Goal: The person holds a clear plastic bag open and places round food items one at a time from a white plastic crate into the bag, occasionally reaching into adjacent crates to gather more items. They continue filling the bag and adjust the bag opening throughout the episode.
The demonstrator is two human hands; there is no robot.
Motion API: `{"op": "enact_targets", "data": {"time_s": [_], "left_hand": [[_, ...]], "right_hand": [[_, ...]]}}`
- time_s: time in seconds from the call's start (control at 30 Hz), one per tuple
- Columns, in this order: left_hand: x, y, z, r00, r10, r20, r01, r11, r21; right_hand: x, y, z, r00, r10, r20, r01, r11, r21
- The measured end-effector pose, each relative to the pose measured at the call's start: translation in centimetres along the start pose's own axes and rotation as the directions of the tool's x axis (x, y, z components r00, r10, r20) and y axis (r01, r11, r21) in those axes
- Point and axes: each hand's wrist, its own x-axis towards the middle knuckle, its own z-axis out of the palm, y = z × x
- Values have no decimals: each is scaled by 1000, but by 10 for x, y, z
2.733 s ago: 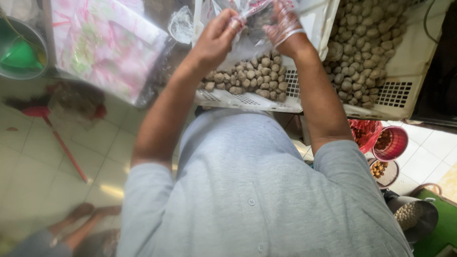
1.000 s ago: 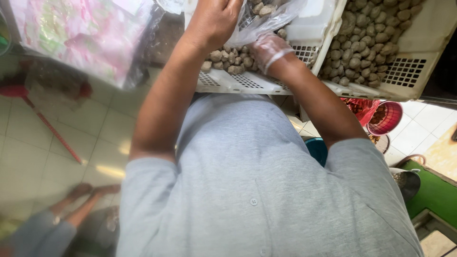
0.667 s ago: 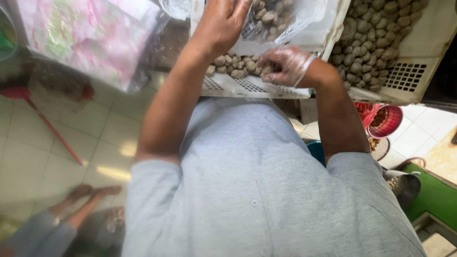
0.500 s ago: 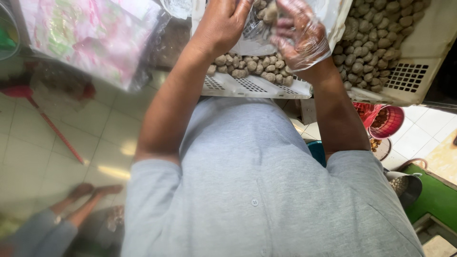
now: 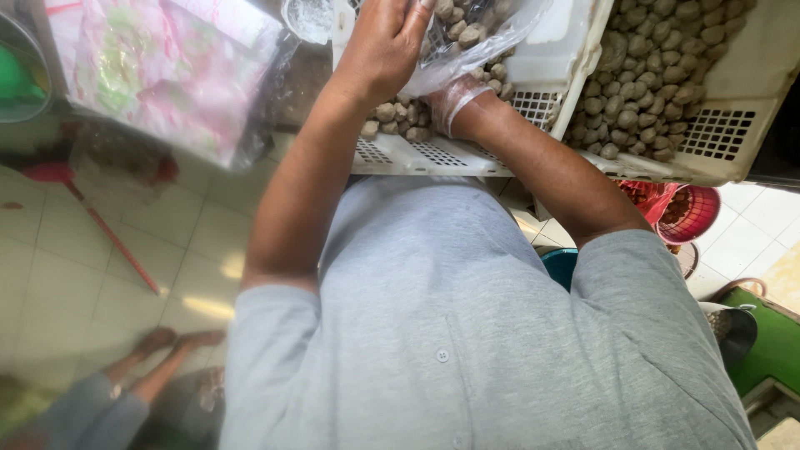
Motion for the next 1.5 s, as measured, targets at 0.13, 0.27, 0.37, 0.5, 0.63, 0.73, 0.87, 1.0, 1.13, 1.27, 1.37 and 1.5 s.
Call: {"op": "enact_targets", "data": {"time_s": [0.13,0.27,0.37,0.5,0.63,0.73,0.87,1.0,1.13,1.27,1.37,1.5], "left_hand": [[1,-2,1,999,-47,5,47,999,-19],[2,0,1,999,-39,13,39,999,-3],[4,1,0,995,-95,43,95,995,-6],[6,1,0,992,-114,52,112,993,27],[5,0,1,955,-270,123,265,962,59],[4,-1,2,1000,-17,15,17,1000,6],[4,0,1,998,-40,39,39,999,17],[4,2,1,1000,-16,16,15,999,44],[3,2,2,997,-52,61,58,993,-101],[3,-2,2,998,-40,47,41,999,-15],[3,-4,3,999,-1,42,3,999,-46],[3,-2,3,986,-133,101,135,991,-19]], "right_hand": [[-25,-13,-45,731,344,589,-536,824,184],[-56,-4,-96,942,19,335,-259,676,690],[-68,6,-102,964,251,-94,-24,430,902],[-61,2,-68,938,345,42,-316,796,516],[-39,-11,-33,952,78,297,-138,973,185],[-24,-17,-26,914,107,392,-109,994,-15],[-25,-16,-46,818,245,521,-326,943,68],[-50,-1,-84,896,-111,431,-162,821,547],[-72,19,-98,988,81,-134,41,691,721],[-66,21,-72,918,397,3,-355,816,456],[-50,12,-50,973,193,125,-161,960,-230],[-34,0,-53,726,458,512,-439,883,-167]]}}
